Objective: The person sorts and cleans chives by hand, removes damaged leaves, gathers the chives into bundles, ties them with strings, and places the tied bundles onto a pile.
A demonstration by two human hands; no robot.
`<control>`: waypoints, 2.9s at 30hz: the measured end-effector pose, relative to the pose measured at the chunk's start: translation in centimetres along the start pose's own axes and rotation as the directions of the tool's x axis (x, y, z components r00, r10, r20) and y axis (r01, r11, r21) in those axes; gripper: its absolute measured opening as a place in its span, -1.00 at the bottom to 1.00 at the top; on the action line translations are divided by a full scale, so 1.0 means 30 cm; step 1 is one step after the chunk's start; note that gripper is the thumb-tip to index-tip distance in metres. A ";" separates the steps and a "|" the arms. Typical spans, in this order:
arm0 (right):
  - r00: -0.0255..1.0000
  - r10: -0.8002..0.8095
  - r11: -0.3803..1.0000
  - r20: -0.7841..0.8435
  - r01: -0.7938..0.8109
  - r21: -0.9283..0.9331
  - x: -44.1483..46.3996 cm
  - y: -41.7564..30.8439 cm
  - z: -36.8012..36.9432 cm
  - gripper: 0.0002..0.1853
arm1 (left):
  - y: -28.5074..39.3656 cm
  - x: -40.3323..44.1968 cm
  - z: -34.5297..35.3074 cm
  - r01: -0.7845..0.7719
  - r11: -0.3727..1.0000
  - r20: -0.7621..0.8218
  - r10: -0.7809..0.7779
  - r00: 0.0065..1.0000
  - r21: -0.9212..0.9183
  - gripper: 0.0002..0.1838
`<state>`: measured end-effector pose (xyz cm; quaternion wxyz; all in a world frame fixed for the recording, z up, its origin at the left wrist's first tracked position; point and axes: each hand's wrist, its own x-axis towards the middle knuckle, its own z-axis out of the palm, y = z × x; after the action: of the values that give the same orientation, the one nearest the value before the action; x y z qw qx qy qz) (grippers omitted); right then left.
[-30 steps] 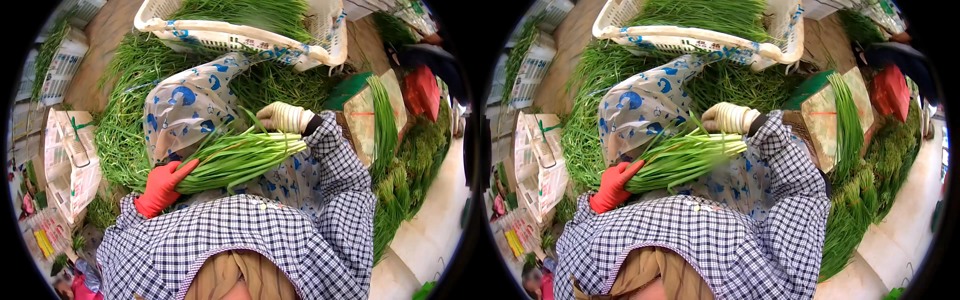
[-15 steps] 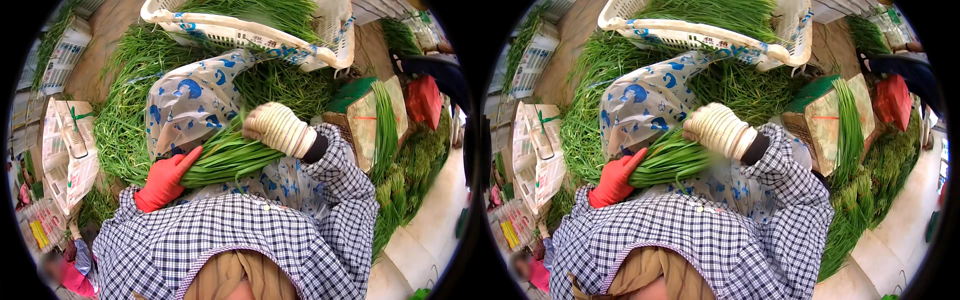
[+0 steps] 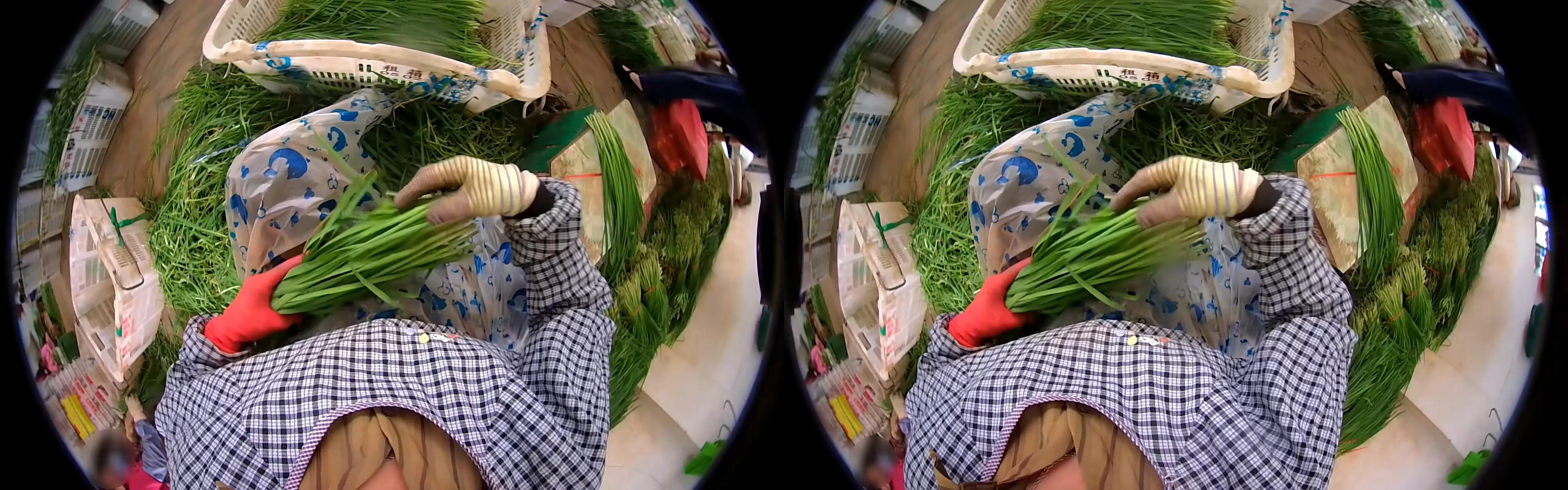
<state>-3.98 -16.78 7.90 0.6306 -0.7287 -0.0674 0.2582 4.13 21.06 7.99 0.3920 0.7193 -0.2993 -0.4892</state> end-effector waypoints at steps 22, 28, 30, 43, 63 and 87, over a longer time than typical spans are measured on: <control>0.590 0.160 0.880 -0.791 0.279 0.386 -0.133 0.262 -0.187 -0.75 | -0.005 -0.056 0.026 0.411 0.682 0.266 -0.314 0.911 -0.605 -0.08; 0.614 -0.276 0.942 -0.739 0.020 -0.335 -0.097 0.030 0.002 -0.84 | 0.040 -0.017 0.053 0.362 0.743 0.145 -0.342 0.928 -0.563 -0.04; 0.797 -0.266 0.555 -0.543 -0.334 -0.762 -0.040 -0.059 0.096 -0.52 | 0.033 -0.004 0.081 0.283 0.811 0.104 -0.269 0.958 -0.511 -0.06; 0.425 -0.269 0.694 -0.864 0.708 0.132 -0.149 0.074 0.026 -0.67 | 0.030 -0.001 0.093 0.257 0.835 0.071 -0.256 0.964 -0.487 -0.05; 0.394 -0.214 0.370 -0.894 -0.814 -0.448 -0.241 0.219 -0.013 -0.62 | -0.153 -0.036 0.018 0.250 0.797 0.130 -0.214 0.968 -0.549 -0.04; 0.823 0.001 0.501 -0.569 -0.493 -0.712 0.068 0.080 0.100 0.00 | -0.191 -0.032 0.020 0.209 0.837 0.105 -0.181 0.978 -0.505 -0.20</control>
<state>-4.14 -13.74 4.82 0.1529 -0.9800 0.0924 0.0877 3.49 24.62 3.41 0.5096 0.6022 -0.0937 -0.6074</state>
